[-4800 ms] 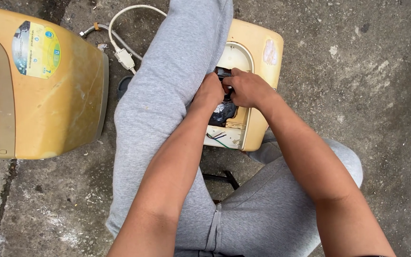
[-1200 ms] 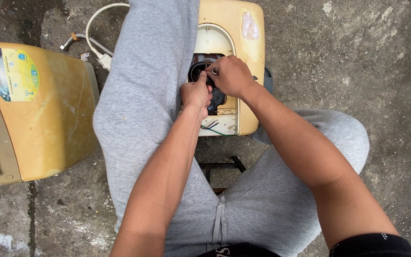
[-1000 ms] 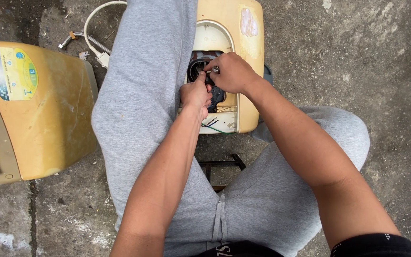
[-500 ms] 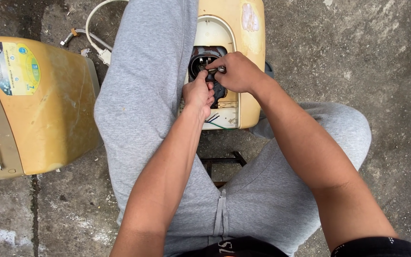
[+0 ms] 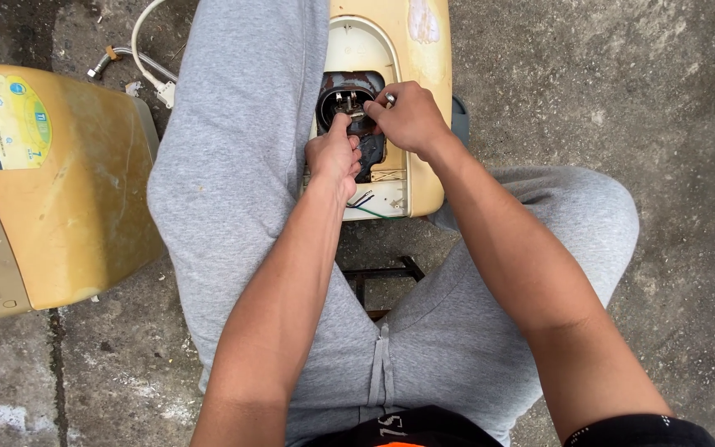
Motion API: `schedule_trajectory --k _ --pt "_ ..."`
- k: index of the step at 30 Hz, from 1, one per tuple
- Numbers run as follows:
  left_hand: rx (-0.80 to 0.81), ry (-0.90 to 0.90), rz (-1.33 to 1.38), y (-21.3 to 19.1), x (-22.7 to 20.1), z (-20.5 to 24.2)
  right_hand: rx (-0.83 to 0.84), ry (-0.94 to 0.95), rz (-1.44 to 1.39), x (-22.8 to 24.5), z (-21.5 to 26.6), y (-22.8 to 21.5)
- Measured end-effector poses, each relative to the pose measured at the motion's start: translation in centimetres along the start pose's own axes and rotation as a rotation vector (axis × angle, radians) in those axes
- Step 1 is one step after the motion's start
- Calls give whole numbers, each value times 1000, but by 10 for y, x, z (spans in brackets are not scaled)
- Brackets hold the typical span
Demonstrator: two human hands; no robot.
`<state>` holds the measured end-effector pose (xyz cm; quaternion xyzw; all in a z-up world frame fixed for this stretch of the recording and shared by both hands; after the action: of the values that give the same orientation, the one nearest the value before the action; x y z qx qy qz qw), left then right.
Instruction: Disassembling a water heater by removing nuts with a wrench and extracting the internal heating element.
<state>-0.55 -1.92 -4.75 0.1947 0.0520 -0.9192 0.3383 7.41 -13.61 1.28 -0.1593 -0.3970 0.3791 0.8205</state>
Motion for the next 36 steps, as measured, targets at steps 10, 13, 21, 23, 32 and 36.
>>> schedule_trajectory --k 10,13,21,23,32,36 --pt "-6 5 -96 -5 -3 4 -89 158 -415 -22 -12 26" --pt "-9 5 -104 -7 -2 4 -90 178 -507 -29 -12 33" --pt "23 179 -83 -10 -9 9 -188 49 -563 -38 -14 36" --pt "23 189 -99 -9 -9 6 -198 63 -572 -40 -15 36" --pt "23 157 -60 -6 -9 4 -227 177 -687 -44 -7 45" --pt "30 154 -50 -5 -7 -1 -257 187 -713 -43 -7 43"
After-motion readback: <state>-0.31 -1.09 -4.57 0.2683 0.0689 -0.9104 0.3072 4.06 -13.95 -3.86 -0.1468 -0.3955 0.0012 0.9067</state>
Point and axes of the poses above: each hand's wrist, its own z-axis away from the middle knuckle, its own y-axis out of the palm, x = y × z, the point moved 6 cm from there along -z, towards the middle knuckle, and after that the axes turned 3 degrees about -z, right-handed, at the moved point
